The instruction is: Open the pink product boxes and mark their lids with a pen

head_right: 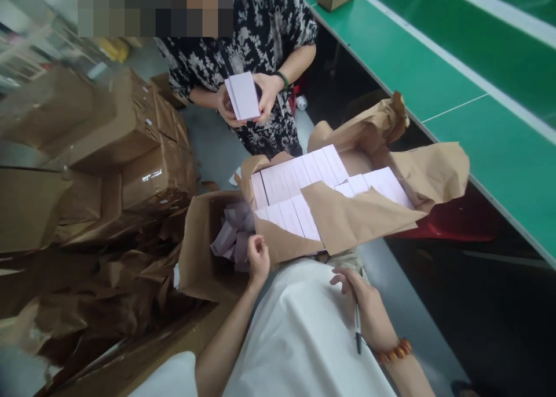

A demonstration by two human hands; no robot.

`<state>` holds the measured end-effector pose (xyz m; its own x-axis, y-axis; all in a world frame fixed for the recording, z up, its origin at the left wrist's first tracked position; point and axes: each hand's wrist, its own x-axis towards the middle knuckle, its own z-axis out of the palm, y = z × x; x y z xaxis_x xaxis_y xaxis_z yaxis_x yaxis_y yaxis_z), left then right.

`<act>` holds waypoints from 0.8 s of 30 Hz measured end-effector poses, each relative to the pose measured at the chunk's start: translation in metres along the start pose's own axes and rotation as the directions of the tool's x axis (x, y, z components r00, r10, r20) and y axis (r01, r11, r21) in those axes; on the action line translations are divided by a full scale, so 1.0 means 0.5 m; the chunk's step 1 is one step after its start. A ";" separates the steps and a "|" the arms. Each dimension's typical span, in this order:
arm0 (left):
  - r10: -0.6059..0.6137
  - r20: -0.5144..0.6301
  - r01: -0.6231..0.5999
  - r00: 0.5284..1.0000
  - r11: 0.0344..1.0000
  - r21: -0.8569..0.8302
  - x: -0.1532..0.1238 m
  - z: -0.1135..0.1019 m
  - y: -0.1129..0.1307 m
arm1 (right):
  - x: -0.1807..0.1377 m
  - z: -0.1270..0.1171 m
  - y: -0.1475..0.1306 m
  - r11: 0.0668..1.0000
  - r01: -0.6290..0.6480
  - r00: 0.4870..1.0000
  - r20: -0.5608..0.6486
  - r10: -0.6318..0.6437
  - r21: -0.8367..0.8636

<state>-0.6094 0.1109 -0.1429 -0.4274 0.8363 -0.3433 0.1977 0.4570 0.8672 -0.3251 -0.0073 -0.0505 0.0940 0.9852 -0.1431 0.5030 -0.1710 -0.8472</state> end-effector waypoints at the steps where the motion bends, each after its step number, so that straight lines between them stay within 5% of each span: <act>1: 0.051 0.098 -0.053 0.994 0.998 0.019 0.008 0.027 0.022 | 0.000 0.007 0.008 1.000 -0.003 1.000 0.018 0.003 0.008; 6: 0.198 0.473 -0.268 0.858 0.960 0.085 0.051 0.186 0.118 | 0.001 0.037 0.037 1.000 -0.015 0.996 0.087 0.013 0.024; 9: 0.198 0.535 -0.321 0.821 0.936 0.147 0.077 0.272 0.163 | 0.002 0.042 0.040 1.000 -0.012 0.998 0.060 0.011 0.009; 12: 0.150 0.515 -0.304 0.844 0.925 0.229 0.112 0.332 0.202 | -0.001 0.040 0.036 1.000 -0.023 1.000 0.017 0.024 -0.017; 17: 0.152 0.488 -0.293 0.860 0.929 0.228 0.136 0.376 0.240 | -0.014 0.037 0.034 0.999 -0.035 0.997 -0.066 0.032 -0.031; 24: 0.196 0.623 -0.340 0.757 0.933 0.120 0.025 0.400 0.204 | -0.014 0.016 0.038 0.999 -0.045 0.965 -0.260 0.038 -0.023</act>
<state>-0.4180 0.2286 -0.1311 0.2645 0.9116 -0.3146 0.4352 0.1783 0.8825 -0.3231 -0.0172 -0.0695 0.3332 0.9421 -0.0367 0.5180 -0.2154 -0.8278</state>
